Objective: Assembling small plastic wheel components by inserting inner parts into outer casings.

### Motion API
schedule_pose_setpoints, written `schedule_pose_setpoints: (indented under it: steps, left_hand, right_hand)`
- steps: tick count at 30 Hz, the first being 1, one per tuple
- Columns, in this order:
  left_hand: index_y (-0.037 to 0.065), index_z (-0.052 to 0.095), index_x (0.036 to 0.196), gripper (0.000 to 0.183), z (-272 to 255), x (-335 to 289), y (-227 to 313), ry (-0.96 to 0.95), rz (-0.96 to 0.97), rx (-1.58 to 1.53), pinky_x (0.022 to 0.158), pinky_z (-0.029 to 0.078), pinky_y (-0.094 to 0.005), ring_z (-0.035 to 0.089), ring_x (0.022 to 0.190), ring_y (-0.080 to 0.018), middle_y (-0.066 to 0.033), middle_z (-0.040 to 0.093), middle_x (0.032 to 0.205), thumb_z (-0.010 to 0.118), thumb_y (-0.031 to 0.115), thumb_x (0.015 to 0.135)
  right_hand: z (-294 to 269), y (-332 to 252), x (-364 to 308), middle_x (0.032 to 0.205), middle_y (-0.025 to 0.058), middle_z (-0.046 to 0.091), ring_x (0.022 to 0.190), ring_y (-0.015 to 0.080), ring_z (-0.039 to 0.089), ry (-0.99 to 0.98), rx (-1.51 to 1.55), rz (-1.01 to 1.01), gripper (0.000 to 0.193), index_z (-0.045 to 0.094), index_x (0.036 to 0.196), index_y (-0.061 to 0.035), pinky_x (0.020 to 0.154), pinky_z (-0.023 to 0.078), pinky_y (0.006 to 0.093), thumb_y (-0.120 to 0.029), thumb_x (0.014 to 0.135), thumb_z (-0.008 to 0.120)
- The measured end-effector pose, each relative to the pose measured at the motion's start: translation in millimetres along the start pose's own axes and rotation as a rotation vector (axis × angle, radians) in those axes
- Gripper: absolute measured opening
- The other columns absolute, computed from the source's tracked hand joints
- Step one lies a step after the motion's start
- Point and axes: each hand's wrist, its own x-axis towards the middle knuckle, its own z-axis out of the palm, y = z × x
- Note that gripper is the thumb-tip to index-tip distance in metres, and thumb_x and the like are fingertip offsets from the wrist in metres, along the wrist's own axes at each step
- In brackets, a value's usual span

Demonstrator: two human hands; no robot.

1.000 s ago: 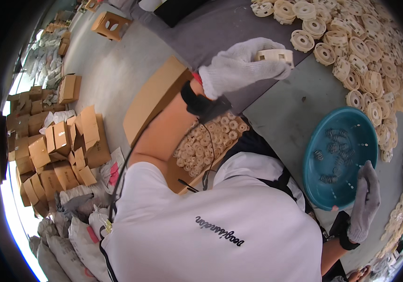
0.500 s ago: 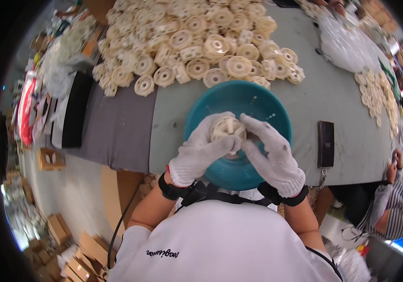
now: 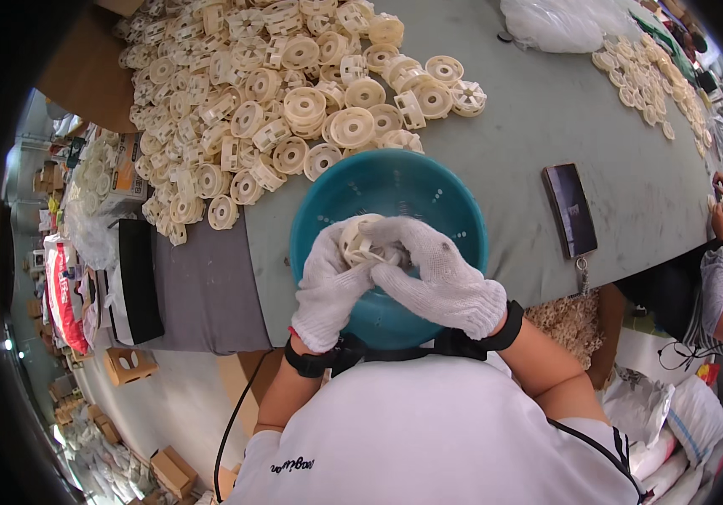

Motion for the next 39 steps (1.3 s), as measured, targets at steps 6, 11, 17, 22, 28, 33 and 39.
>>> schedule_pose_setpoints:
  steps: [6,11,17,22,28,33,39]
  left_hand:
    - [0.001,0.060,0.114,0.018,-16.9,-8.7,7.1,-0.066,-0.233,-0.657,0.085,0.054,-0.0263,0.063,0.097,-0.0114,-0.0062,0.065,0.108,0.064,0.007,0.098]
    - [0.000,0.062,0.104,0.014,-17.1,-10.9,9.5,0.151,0.418,0.540,0.097,0.048,-0.0313,0.063,0.107,-0.0188,-0.0134,0.064,0.124,0.061,0.013,0.103]
    - [0.001,0.060,0.111,0.017,-46.4,-16.3,7.9,0.245,0.282,0.085,0.101,0.047,-0.0317,0.060,0.113,-0.0205,-0.0142,0.061,0.130,0.061,0.016,0.103]
    - [-0.002,0.054,0.126,0.025,-144.9,-95.4,-26.6,0.747,0.308,0.614,0.099,0.052,-0.0362,0.062,0.108,-0.0274,-0.0152,0.061,0.118,0.057,0.010,0.104]
    - [0.000,0.056,0.133,0.033,-225.5,-250.6,-86.4,0.919,-0.189,1.431,0.097,0.052,-0.0399,0.061,0.109,-0.0307,-0.0208,0.061,0.119,0.053,0.019,0.105]
    - [-0.006,0.049,0.141,0.056,-162.5,-169.8,-27.9,1.189,-0.397,1.083,0.110,0.041,-0.0424,0.052,0.127,-0.0357,-0.0239,0.050,0.143,0.062,0.032,0.101]
    - [-0.001,0.062,0.122,0.042,-84.1,-29.0,-19.9,0.517,0.698,1.032,0.104,0.048,-0.0435,0.060,0.120,-0.0378,-0.0209,0.058,0.132,0.077,0.015,0.087]
  right_hand:
    - [-2.4,-2.5,8.2,0.103,0.0051,0.065,0.088,0.0094,0.059,0.143,0.419,0.222,0.031,0.061,0.120,0.0059,0.082,0.051,0.0255,-0.012,0.095,0.061]
    - [-3.6,13.2,4.3,0.099,0.0058,0.069,0.089,0.0117,0.062,0.034,0.201,0.215,0.021,0.065,0.109,0.0060,0.084,0.052,0.0263,-0.010,0.096,0.061]
    - [-21.7,3.7,-8.3,0.106,0.0094,0.071,0.097,0.0141,0.067,0.115,0.179,0.096,0.021,0.066,0.113,0.0052,0.089,0.052,0.0285,-0.006,0.097,0.059]
    - [-99.2,25.9,-77.4,0.101,0.0112,0.072,0.093,0.0187,0.070,0.428,0.199,0.104,0.021,0.063,0.111,0.0038,0.087,0.055,0.0325,-0.004,0.092,0.063]
    - [-194.4,90.8,-233.3,0.093,0.0099,0.071,0.078,0.0192,0.069,0.450,0.130,0.743,0.025,0.061,0.103,-0.0016,0.069,0.056,0.0323,-0.018,0.086,0.069]
    - [-192.4,46.0,-171.7,0.095,0.0060,0.068,0.080,0.0113,0.062,0.241,-0.385,0.998,0.038,0.064,0.120,-0.0006,0.073,0.051,0.0271,-0.030,0.096,0.064]
    - [-151.5,60.6,24.2,0.125,0.0183,0.066,0.117,0.0279,0.064,0.328,-0.366,-0.024,0.045,0.058,0.132,-0.0005,0.099,0.050,0.0373,-0.028,0.097,0.061]
